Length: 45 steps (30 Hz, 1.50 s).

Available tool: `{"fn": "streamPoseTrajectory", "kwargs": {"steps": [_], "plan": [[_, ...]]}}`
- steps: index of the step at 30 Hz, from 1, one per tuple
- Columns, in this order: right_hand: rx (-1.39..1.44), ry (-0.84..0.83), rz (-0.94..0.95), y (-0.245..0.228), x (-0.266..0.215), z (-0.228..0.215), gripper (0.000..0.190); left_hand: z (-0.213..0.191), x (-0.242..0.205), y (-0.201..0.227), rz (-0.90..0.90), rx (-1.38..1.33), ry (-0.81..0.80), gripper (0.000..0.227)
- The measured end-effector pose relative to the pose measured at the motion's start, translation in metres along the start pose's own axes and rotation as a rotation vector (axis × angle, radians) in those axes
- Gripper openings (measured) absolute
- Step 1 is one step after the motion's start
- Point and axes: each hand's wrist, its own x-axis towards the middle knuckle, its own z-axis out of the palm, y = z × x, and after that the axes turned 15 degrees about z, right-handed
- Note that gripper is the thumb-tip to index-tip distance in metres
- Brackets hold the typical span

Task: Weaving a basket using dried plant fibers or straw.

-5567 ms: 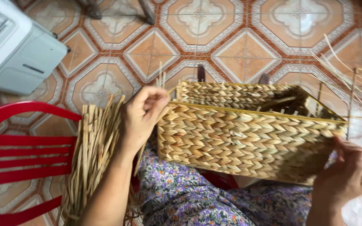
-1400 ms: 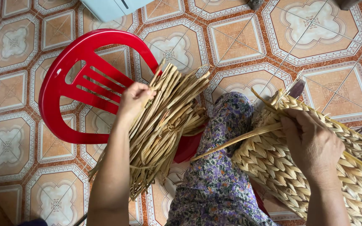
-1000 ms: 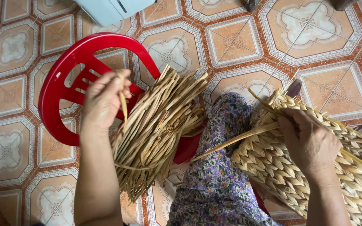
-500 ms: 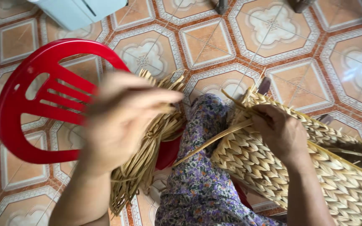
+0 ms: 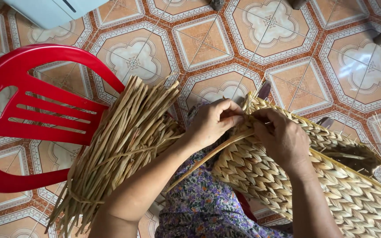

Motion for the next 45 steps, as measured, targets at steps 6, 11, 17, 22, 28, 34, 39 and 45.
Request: {"fn": "streamPoseTrajectory", "kwargs": {"steps": [6, 11, 17, 22, 28, 34, 39, 45], "plan": [[-0.019, -0.021, -0.002, -0.002, 0.003, -0.001, 0.031, 0.007, 0.006, -0.017, -0.132, -0.082, -0.016, 0.013], [-0.059, -0.041, 0.015, 0.001, 0.007, 0.002, 0.031, 0.012, 0.009, -0.019, -0.173, -0.080, -0.045, 0.011], [-0.028, -0.016, -0.050, 0.003, 0.006, 0.003, 0.030, 0.014, 0.001, -0.050, -0.189, -0.337, -0.120, 0.014], [-0.013, -0.011, -0.071, 0.004, 0.007, 0.002, 0.030, 0.007, 0.011, -0.030, -0.114, -0.202, -0.152, 0.017], [-0.082, -0.025, -0.044, 0.002, 0.010, 0.002, 0.030, 0.019, 0.008, -0.065, 0.010, -0.189, -0.092, 0.015], [-0.033, -0.016, -0.077, 0.006, 0.004, 0.002, 0.028, 0.028, 0.001, -0.043, -0.452, -0.396, -0.114, 0.019], [0.034, -0.026, -0.090, 0.006, 0.005, 0.002, 0.028, 0.007, -0.007, -0.034, -0.436, -0.672, -0.152, 0.027], [-0.050, -0.045, -0.036, 0.003, 0.004, 0.002, 0.030, 0.003, -0.009, -0.035, -0.593, -1.168, -0.100, 0.035]]}}
